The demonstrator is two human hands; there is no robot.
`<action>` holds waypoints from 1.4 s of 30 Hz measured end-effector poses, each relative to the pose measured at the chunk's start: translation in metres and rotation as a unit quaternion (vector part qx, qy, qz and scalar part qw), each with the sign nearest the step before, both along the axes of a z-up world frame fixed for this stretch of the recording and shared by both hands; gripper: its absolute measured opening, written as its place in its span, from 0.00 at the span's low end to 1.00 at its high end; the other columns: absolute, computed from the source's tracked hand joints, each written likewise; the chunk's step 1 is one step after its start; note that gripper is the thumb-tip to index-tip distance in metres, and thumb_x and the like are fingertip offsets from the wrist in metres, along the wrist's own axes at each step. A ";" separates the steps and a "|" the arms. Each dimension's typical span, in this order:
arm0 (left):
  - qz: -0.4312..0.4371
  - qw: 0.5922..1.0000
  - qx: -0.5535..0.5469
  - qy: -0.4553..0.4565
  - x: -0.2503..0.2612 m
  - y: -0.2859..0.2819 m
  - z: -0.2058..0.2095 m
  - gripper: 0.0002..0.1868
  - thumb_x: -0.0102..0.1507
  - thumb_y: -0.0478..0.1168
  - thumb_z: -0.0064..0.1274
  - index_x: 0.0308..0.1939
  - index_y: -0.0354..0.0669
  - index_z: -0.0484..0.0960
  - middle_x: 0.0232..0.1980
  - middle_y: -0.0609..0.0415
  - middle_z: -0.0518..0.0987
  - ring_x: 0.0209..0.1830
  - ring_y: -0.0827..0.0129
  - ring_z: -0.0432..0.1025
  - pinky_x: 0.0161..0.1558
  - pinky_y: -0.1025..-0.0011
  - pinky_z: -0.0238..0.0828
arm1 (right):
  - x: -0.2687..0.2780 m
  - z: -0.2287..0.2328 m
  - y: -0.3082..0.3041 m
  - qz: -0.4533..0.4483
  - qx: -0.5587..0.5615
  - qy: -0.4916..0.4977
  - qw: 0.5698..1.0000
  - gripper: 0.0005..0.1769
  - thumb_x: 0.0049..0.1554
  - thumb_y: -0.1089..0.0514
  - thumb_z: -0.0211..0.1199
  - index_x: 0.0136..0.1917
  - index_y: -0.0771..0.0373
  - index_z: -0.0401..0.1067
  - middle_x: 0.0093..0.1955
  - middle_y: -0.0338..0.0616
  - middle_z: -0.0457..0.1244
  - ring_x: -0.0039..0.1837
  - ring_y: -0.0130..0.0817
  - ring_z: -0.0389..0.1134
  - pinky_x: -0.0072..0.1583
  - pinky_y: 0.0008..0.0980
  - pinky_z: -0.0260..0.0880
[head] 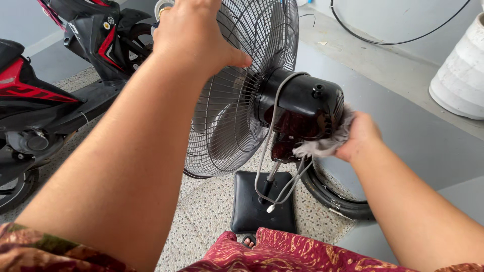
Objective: The person wipes the front grille, motor housing, and stand of a black electric fan with a cloth, then moves to a second cream-colored fan and wipes its grille and base. The person rotates the fans to access different sides while cleaning.
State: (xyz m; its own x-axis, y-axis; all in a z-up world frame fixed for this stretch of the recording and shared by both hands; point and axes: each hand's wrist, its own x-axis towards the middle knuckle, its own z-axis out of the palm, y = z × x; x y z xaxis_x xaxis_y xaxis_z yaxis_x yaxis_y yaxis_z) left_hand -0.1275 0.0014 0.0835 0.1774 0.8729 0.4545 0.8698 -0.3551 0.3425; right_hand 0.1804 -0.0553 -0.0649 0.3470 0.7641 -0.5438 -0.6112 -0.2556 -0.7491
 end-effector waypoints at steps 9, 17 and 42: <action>-0.144 0.976 0.037 -0.161 -0.057 -0.002 -0.036 0.64 0.42 0.50 0.83 0.76 0.46 0.60 0.73 0.41 0.69 0.74 0.48 0.61 0.67 0.58 0.63 | 0.011 0.075 0.028 -0.015 0.438 -0.419 0.795 0.13 0.65 0.56 0.57 0.58 0.65 0.75 0.51 0.45 0.69 0.47 0.30 0.73 0.45 0.32 0.73; -0.131 0.970 0.003 -0.206 -0.062 -0.005 -0.054 0.67 0.41 0.45 0.84 0.79 0.55 0.58 0.76 0.43 0.66 0.76 0.51 0.62 0.69 0.59 0.66 | -0.103 0.046 0.028 0.174 0.144 -0.909 0.351 0.18 0.52 0.52 0.63 0.55 0.55 0.79 0.62 0.43 0.64 0.64 0.54 0.61 0.62 0.60 0.57; -0.058 0.977 -0.033 -0.201 -0.039 -0.013 -0.046 0.68 0.40 0.49 0.80 0.78 0.59 0.53 0.77 0.47 0.60 0.77 0.51 0.57 0.67 0.57 0.65 | -0.033 0.052 0.031 0.060 0.260 -0.792 0.550 0.19 0.62 0.47 0.65 0.55 0.65 0.77 0.54 0.57 0.68 0.54 0.54 0.68 0.56 0.47 0.67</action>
